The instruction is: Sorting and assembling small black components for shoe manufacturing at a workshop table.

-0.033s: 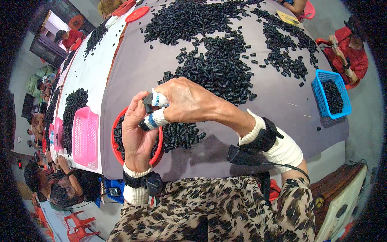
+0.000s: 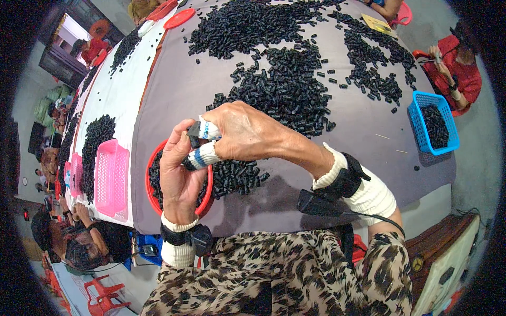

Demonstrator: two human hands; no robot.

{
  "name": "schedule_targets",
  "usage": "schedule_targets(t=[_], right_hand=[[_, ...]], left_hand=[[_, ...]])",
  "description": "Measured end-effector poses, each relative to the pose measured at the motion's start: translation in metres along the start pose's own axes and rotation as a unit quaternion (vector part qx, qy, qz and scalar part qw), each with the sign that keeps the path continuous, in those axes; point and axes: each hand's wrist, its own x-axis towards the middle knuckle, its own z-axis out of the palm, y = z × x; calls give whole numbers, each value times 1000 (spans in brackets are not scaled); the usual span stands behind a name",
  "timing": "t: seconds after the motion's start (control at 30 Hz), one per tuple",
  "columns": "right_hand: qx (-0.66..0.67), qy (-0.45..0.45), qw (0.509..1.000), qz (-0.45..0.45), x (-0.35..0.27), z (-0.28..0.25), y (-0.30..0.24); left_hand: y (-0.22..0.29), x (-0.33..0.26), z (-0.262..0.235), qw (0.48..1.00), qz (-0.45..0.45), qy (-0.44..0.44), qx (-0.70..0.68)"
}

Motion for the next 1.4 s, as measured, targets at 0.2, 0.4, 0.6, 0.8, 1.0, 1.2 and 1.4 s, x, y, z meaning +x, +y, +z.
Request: schedule_targets(t=[0.2,0.4,0.6,0.8,1.0,1.2,1.4], right_hand=[[-14,-9,1000,-4,1,1,1],[0,-18,1000,3,-1,1,-1],[-9,-29,1000,-4,0,1,2],[47,-9,999,15,-1,0,-2],[55,37,997,31,-1,2,1],[57,46,996,49,-2,1,0],[27,68,997,27,-3,1,1]], left_hand=[[1,-1,-1,1000,4,3,20],[0,-2,-2,998,19,20,62],[4,-3,5,992,28,50,115],[1,-1,6,997,18,50,49],[-2,0,-2,1000,-3,7,-23],[1,1,6,999,8,15,31],[-1,5,9,996,-1,66,67]])
